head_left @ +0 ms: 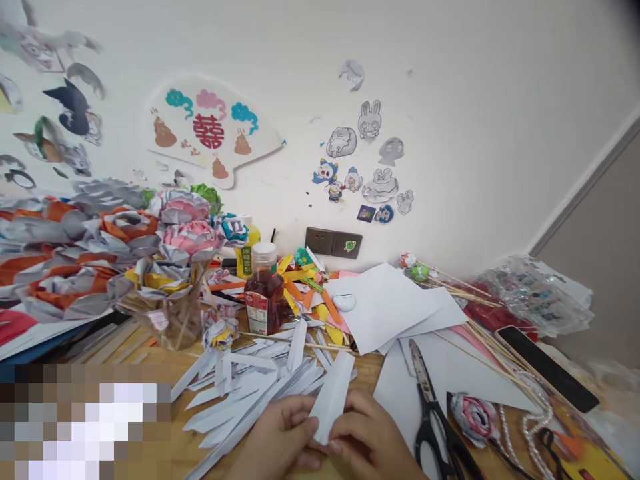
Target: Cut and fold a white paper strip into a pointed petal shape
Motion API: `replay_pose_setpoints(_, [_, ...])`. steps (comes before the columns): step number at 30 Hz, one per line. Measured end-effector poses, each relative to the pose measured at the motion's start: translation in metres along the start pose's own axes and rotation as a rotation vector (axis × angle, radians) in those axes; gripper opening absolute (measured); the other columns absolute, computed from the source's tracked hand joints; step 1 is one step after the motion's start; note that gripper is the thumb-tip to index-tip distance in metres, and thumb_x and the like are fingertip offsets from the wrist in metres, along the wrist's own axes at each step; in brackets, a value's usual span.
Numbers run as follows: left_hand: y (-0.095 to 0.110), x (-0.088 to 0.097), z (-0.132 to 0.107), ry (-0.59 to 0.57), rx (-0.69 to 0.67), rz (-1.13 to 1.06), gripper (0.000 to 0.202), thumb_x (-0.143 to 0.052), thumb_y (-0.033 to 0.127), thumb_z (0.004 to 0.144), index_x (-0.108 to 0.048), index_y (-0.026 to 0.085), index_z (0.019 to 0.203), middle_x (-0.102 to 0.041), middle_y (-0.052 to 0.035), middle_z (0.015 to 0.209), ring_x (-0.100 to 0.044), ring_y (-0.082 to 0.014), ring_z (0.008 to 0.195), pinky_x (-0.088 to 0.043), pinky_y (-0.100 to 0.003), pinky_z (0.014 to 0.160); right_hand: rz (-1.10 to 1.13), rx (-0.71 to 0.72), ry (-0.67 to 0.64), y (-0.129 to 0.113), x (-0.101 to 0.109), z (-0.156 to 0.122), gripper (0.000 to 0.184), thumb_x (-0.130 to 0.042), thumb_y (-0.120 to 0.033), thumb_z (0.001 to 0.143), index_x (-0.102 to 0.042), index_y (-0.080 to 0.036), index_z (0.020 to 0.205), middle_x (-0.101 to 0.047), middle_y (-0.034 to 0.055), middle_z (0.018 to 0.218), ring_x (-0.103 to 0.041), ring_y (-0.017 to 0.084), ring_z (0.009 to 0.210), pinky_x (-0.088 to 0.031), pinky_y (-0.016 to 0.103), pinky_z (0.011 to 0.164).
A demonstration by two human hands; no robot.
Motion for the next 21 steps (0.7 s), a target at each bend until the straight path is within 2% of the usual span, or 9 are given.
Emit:
replay_pose_setpoints(4, [-0.001, 0.0, 0.0, -0.025, 0.01, -0.018, 0.018, -0.067, 0.026, 0.059, -0.064, 0.015, 0.073, -0.07, -0.0008, 0.06, -0.065, -0.0167, 0.057, -0.043, -0.019, 0.047, 0.031, -0.092, 0.03, 0.006, 0.0, -0.001, 0.011, -0.05, -0.019, 0.075, -0.06, -0.018, 0.073, -0.059, 0.0035, 0.073, -0.056, 0.016, 0.069, -0.041, 0.024, 0.062])
replay_pose_setpoints(11, [-0.012, 0.001, 0.005, -0.036, 0.046, 0.027, 0.033, -0.07, 0.029, 0.052, -0.061, 0.015, 0.08, -0.069, -0.0006, 0.065, -0.063, -0.0175, 0.065, -0.045, -0.021, 0.05, 0.092, -0.432, 0.073, 0.023, -0.009, -0.004, 0.011, -0.054, -0.014, 0.067, -0.061, -0.014, 0.075, -0.056, 0.0028, 0.065, -0.051, 0.016, 0.056, -0.04, 0.024, 0.053])
replay_pose_setpoints(16, [-0.006, -0.001, 0.002, -0.041, 0.027, 0.082, 0.033, -0.069, 0.028, 0.053, -0.061, 0.013, 0.082, -0.066, 0.0007, 0.06, -0.059, -0.0148, 0.058, -0.044, -0.022, 0.051, 0.099, -0.471, 0.091, 0.023, -0.011, -0.006, 0.014, -0.054, -0.009, 0.064, -0.062, -0.014, 0.074, -0.057, 0.0024, 0.066, -0.052, 0.016, 0.058, -0.04, 0.024, 0.054])
replay_pose_setpoints(21, [-0.009, 0.0, 0.003, -0.061, 0.033, 0.094, 0.032, -0.068, 0.029, 0.057, -0.062, 0.013, 0.084, -0.066, -0.0002, 0.064, -0.06, -0.0152, 0.062, -0.044, -0.021, 0.051, 0.086, -0.465, 0.096, 0.023, -0.011, -0.007, 0.013, -0.056, -0.008, 0.065, -0.063, -0.014, 0.074, -0.059, 0.0028, 0.066, -0.053, 0.016, 0.058, -0.039, 0.024, 0.055])
Point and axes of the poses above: each hand's wrist, its own z-axis towards the middle knuckle, its own x-axis out of the back of the hand, y = z × x, the point moved 5 cm from there along z, towards the middle knuckle
